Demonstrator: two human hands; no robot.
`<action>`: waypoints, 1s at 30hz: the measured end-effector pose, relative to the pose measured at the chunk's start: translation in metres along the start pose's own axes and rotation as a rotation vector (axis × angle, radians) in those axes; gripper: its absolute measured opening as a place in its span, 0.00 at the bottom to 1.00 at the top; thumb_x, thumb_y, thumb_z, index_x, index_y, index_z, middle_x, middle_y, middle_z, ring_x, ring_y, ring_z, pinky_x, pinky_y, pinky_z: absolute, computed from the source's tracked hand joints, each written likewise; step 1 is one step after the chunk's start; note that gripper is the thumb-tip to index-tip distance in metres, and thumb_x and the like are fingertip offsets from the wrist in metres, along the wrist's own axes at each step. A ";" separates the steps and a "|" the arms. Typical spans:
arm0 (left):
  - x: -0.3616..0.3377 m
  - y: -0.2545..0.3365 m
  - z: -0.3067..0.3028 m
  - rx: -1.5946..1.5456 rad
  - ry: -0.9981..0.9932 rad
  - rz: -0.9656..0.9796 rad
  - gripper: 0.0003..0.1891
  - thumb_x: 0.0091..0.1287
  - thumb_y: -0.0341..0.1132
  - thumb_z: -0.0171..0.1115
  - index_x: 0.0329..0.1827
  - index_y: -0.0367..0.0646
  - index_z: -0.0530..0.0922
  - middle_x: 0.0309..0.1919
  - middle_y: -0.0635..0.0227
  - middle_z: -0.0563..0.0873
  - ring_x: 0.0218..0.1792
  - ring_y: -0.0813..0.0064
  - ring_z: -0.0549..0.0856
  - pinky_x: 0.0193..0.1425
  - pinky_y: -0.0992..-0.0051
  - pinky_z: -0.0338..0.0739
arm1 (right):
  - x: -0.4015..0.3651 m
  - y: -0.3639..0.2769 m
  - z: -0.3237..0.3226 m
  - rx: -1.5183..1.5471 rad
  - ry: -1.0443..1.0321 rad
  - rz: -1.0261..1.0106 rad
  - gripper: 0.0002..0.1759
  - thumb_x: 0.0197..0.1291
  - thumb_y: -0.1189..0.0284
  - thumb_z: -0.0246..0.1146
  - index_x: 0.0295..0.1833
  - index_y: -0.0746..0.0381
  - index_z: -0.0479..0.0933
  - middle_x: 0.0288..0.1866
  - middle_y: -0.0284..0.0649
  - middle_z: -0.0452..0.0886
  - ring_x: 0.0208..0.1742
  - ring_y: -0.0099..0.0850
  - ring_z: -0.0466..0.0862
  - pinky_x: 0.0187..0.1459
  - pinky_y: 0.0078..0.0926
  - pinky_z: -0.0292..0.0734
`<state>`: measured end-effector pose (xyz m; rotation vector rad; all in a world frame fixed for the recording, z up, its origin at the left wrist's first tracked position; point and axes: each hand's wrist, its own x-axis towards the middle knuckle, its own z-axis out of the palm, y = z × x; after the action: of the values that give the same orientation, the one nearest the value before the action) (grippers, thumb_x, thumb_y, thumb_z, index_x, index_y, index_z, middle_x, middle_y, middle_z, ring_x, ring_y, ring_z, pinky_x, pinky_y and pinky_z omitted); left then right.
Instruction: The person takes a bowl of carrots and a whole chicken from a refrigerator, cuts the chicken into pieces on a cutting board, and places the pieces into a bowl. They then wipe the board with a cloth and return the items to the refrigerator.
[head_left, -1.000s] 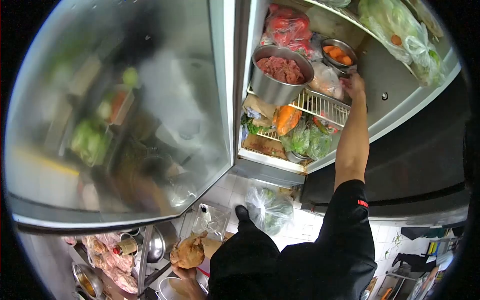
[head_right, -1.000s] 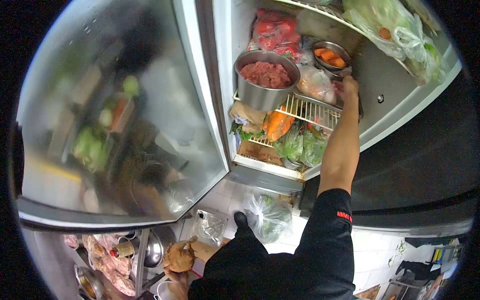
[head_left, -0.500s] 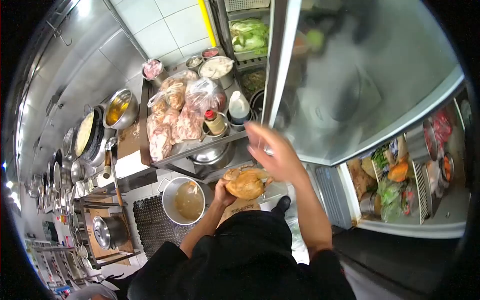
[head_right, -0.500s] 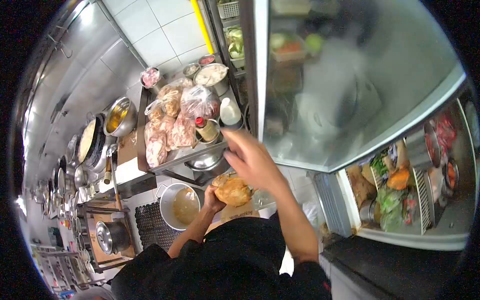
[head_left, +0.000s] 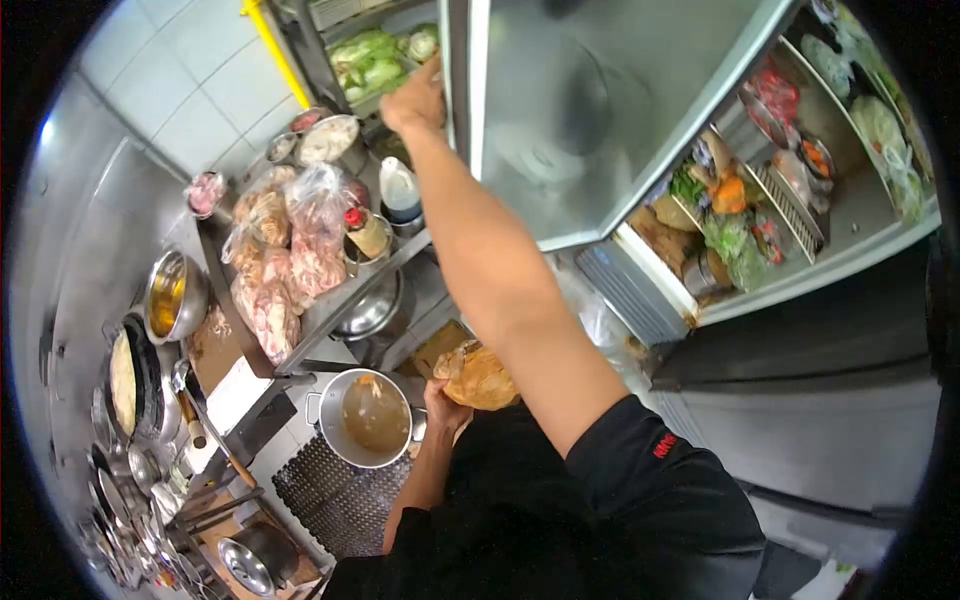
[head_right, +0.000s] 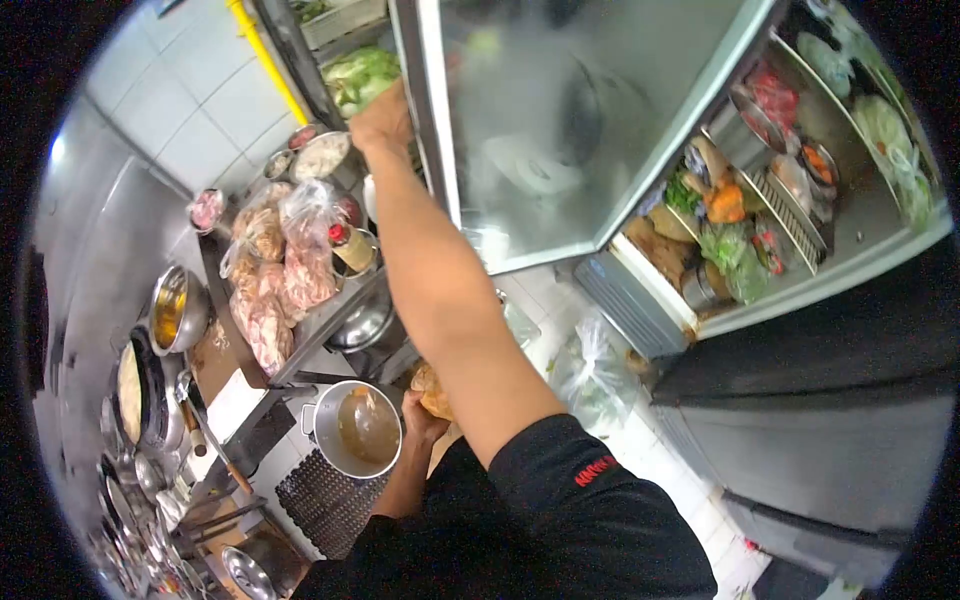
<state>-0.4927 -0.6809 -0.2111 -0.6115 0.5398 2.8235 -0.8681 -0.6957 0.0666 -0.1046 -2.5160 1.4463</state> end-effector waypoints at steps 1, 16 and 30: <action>-0.003 0.000 -0.005 -0.034 -0.064 -0.012 0.32 0.53 0.43 0.53 0.63 0.41 0.70 0.58 0.58 0.78 0.59 0.57 0.77 0.65 0.55 0.69 | -0.004 0.000 0.001 -0.034 0.008 0.032 0.56 0.52 0.66 0.67 0.76 0.59 0.34 0.71 0.61 0.59 0.66 0.53 0.69 0.66 0.43 0.66; 0.032 -0.041 -0.073 0.371 -0.170 -0.542 0.26 0.55 0.41 0.53 0.59 0.46 0.73 0.56 0.63 0.79 0.58 0.59 0.78 0.63 0.54 0.73 | -0.245 0.099 -0.124 0.435 -0.069 -0.163 0.53 0.49 0.78 0.58 0.76 0.63 0.32 0.74 0.64 0.47 0.74 0.58 0.54 0.72 0.43 0.52; 0.003 -0.250 0.053 0.600 -0.290 -0.846 0.33 0.56 0.45 0.50 0.67 0.45 0.68 0.63 0.60 0.74 0.63 0.56 0.75 0.66 0.52 0.70 | -0.658 0.246 -0.355 1.909 0.268 0.520 0.37 0.63 0.36 0.43 0.57 0.59 0.69 0.56 0.51 0.75 0.54 0.44 0.79 0.45 0.44 0.81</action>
<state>-0.4468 -0.4320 -0.2442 -0.2134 0.7854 1.7856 -0.1588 -0.3896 -0.0848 -0.5031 -0.1407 2.9319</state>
